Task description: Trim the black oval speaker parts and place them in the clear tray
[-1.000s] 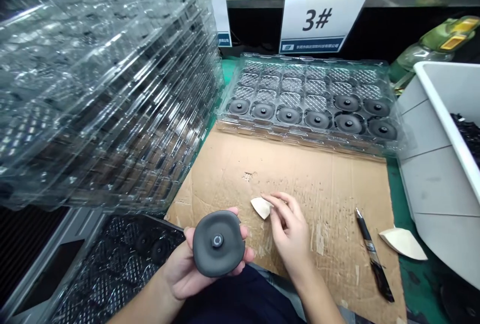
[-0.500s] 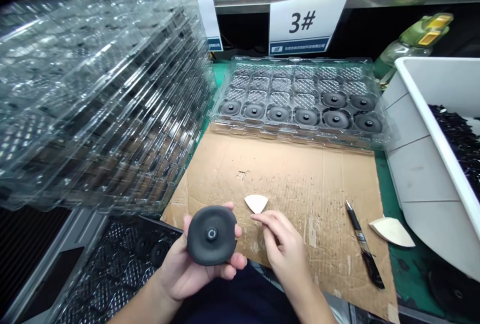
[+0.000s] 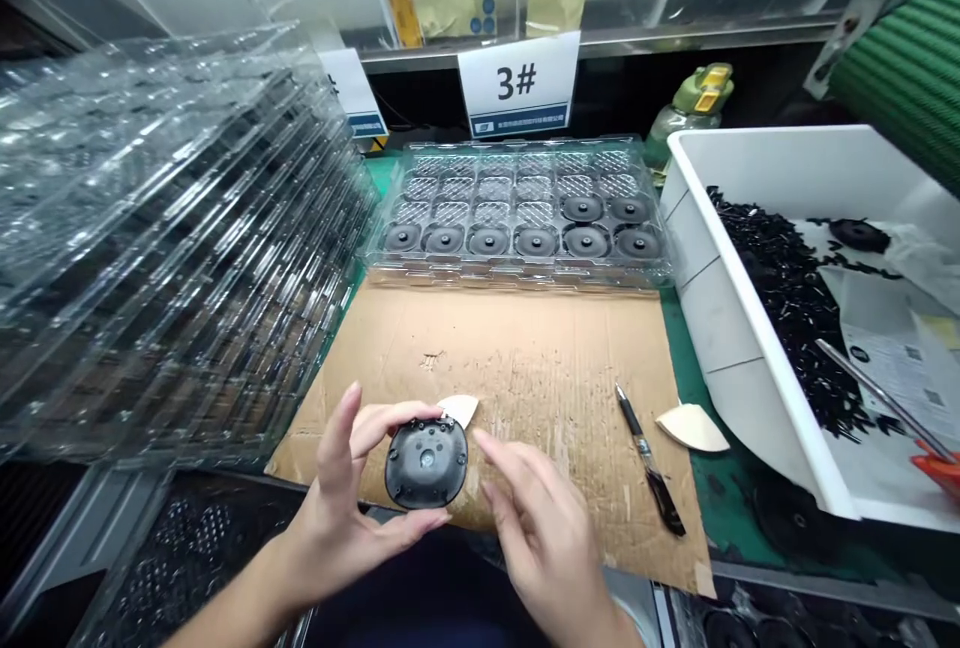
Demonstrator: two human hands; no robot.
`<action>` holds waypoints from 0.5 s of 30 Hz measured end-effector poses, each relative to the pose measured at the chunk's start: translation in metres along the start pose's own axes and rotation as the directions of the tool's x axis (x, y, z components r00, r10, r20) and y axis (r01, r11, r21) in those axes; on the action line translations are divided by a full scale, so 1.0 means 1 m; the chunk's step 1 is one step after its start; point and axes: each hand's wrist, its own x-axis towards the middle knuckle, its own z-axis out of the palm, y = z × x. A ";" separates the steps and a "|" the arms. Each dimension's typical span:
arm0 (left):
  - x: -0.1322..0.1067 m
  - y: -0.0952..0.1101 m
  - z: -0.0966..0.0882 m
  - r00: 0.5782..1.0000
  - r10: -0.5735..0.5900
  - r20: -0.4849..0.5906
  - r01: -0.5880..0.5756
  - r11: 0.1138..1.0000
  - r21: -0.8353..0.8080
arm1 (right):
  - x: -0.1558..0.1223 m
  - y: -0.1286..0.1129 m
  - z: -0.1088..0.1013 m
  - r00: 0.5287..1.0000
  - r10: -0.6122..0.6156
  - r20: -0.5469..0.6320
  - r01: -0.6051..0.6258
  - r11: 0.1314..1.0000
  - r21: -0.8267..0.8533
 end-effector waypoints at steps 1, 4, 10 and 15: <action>0.001 0.001 0.001 0.999 -0.028 0.020 0.028 1.000 -0.006 | 0.003 0.000 -0.004 0.998 -0.056 0.019 0.056 0.998 -0.018; 0.004 0.004 0.005 0.950 -0.275 0.150 0.295 0.946 -0.135 | 0.013 0.000 -0.015 0.984 -0.172 0.033 0.174 0.984 -0.042; 0.008 -0.006 0.019 0.677 -0.689 0.260 0.730 0.581 -0.361 | 0.019 0.000 -0.007 0.993 -0.101 -0.057 0.108 0.985 0.138; 0.040 -0.026 0.000 0.736 -0.676 0.039 0.667 0.716 -0.206 | 0.003 0.039 0.021 0.987 0.091 -0.129 -0.073 0.988 0.134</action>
